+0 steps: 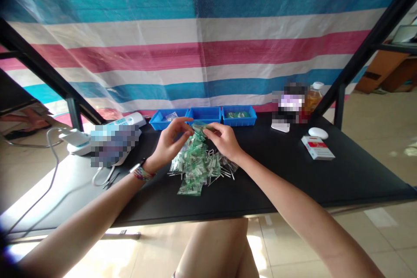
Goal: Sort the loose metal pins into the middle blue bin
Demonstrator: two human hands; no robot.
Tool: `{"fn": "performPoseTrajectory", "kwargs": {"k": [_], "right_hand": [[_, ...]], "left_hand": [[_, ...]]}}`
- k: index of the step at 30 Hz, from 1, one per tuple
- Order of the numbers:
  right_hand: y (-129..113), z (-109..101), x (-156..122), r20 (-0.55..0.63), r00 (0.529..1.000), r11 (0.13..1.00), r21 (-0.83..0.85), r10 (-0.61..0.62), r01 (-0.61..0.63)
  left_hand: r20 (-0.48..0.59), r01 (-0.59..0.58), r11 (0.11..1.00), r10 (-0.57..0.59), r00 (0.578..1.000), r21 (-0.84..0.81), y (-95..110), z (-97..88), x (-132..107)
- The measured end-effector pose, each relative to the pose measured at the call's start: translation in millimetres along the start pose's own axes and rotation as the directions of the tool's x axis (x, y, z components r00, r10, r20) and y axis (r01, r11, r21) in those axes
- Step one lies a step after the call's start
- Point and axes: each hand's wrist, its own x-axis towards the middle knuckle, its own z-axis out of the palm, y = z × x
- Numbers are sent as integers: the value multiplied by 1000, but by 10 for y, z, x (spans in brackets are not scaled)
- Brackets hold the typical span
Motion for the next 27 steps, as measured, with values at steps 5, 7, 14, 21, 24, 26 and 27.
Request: {"fn": "performPoseTrajectory", "kwargs": {"k": [5,7,14,21,24,26,27], "right_hand": [[38,-56,60,142,952,894,329,272,-304],[20,-67,59,252,915,844,367,315,-391],[-31,-50,14,292,913,898,250,286,-362],[-110,-71,-42,77,985,985,-72,-152,158],[-49,-19,-40,54,996,997,-23,-66,67],[3,19,-26,46,998,995,86,42,-46],[23,30,-14,61,993,984,145,96,-104]], "left_hand": [[114,-322,826,305,946,463,-10,-51,21],[172,-374,783,333,927,497,-10,-67,22],[123,-337,836,315,941,434,-31,-56,25],[-18,-133,931,148,989,340,-90,-5,27],[-1,-85,955,89,996,283,-103,18,9],[1,-37,970,38,999,242,-94,31,-2],[3,-14,975,14,1000,224,-85,36,-5]]}}
